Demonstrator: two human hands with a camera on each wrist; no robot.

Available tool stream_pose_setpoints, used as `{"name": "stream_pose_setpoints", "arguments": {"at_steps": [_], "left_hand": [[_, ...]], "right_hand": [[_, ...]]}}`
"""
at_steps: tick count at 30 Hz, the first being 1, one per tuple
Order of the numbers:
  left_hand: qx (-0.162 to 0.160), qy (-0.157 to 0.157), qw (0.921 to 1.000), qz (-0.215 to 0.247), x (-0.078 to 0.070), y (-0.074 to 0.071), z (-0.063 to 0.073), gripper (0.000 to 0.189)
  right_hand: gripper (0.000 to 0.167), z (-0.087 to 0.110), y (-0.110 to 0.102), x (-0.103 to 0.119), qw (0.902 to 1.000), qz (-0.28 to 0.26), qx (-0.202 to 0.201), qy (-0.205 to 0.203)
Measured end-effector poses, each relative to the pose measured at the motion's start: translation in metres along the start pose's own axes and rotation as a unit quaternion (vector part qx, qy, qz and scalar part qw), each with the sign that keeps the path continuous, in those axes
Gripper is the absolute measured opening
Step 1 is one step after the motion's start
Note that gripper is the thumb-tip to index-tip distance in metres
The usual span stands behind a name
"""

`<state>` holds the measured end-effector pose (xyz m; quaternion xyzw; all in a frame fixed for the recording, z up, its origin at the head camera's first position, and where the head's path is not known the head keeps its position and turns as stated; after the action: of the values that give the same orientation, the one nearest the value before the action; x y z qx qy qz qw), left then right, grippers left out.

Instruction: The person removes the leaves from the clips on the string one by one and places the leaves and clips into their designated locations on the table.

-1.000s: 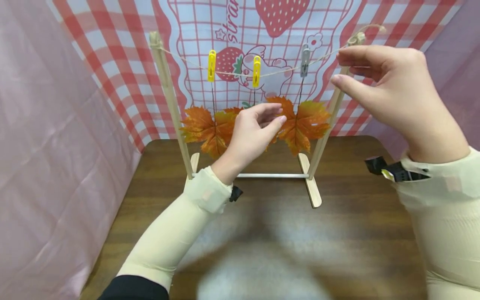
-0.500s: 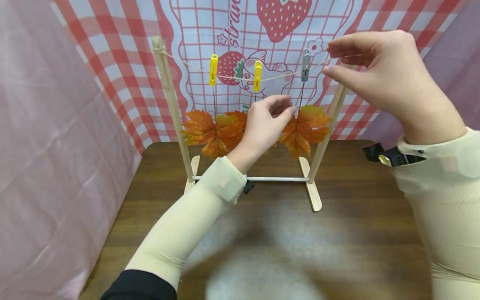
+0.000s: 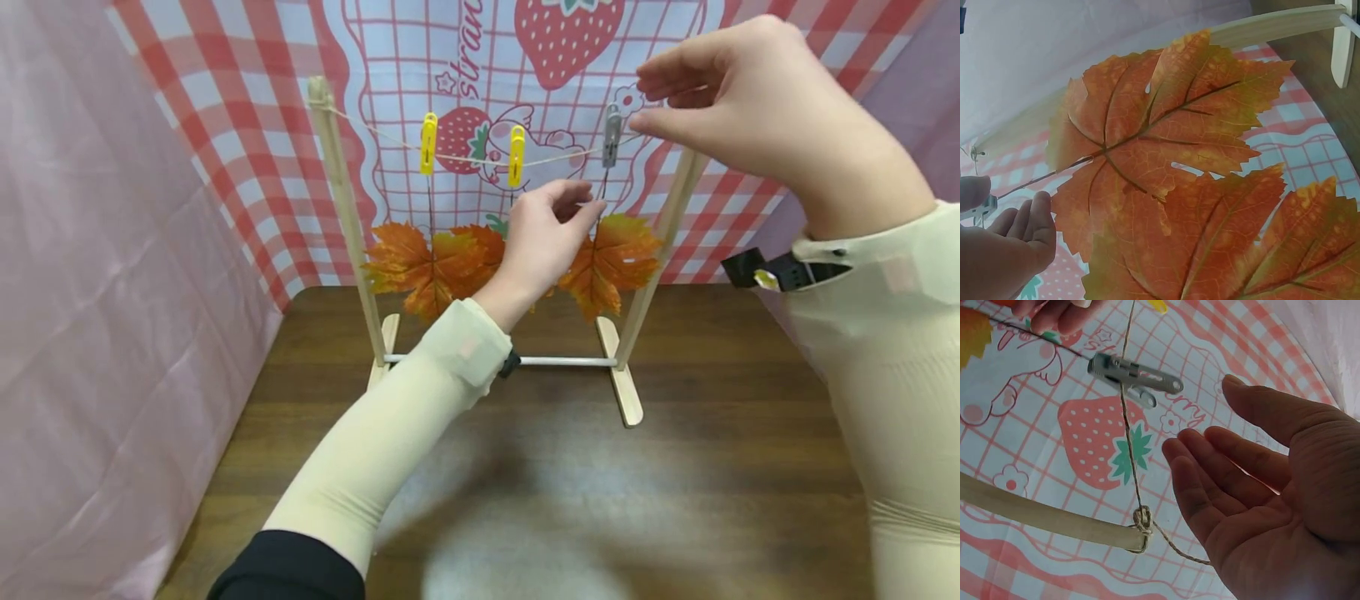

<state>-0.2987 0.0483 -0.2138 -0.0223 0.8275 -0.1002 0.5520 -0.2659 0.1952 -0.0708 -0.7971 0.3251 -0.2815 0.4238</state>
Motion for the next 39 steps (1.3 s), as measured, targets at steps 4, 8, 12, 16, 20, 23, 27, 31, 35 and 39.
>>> {"name": "stream_pose_setpoints", "arguments": {"at_steps": [4,8,12,16,20,23,27,31,35,39], "left_hand": [[-0.001,0.004,0.9999,-0.012,-0.001,0.002,-0.004,0.032],[-0.008,0.011,0.9996,-0.026,-0.004,0.002,-0.008,0.029],[-0.013,0.016,0.9988,-0.044,-0.008,0.001,-0.012,0.027],[-0.017,0.016,0.9982,-0.055,-0.009,0.000,-0.016,0.026],[-0.016,0.007,0.9978,-0.064,-0.006,0.001,-0.021,0.025],[-0.009,0.002,0.9977,-0.068,-0.003,0.004,-0.024,0.025],[-0.002,0.008,0.9977,-0.067,-0.002,0.006,-0.026,0.023],[0.001,0.017,0.9975,-0.068,-0.001,0.007,-0.028,0.020],[0.001,0.026,0.9971,-0.072,-0.002,0.008,-0.029,0.020],[0.002,0.034,0.9963,-0.079,-0.004,0.009,-0.030,0.019]], "right_hand": [[0.050,-0.007,0.001,-0.002,0.9994,0.022,0.027,0.005],[0.052,-0.013,0.002,-0.003,0.9986,0.022,0.047,0.006],[0.054,-0.021,0.004,-0.004,0.9970,0.027,0.072,-0.002],[0.055,-0.029,0.008,-0.007,0.9944,0.029,0.102,-0.005],[0.053,-0.034,0.012,-0.013,0.9906,0.035,0.133,-0.001],[0.052,-0.037,0.014,-0.017,0.9883,0.039,0.148,0.000],[0.054,-0.042,0.019,-0.022,0.9851,0.032,0.169,0.010],[0.055,-0.048,0.022,-0.026,0.9817,0.034,0.187,0.010],[0.055,-0.053,0.022,-0.028,0.9795,0.044,0.197,0.010],[0.056,-0.055,0.023,-0.030,0.9777,0.054,0.203,0.012]]}}
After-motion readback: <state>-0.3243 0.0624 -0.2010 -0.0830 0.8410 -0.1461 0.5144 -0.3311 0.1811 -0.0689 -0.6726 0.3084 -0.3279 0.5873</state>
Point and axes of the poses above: each hand's wrist, its own z-axis away from the middle knuckle, its own y-axis out of the palm, x = y × z, the point moved 6 cm from there along -z, towards the middle knuckle, and after that the axes turned 9 degrees about -y, right-handed, at the moved point
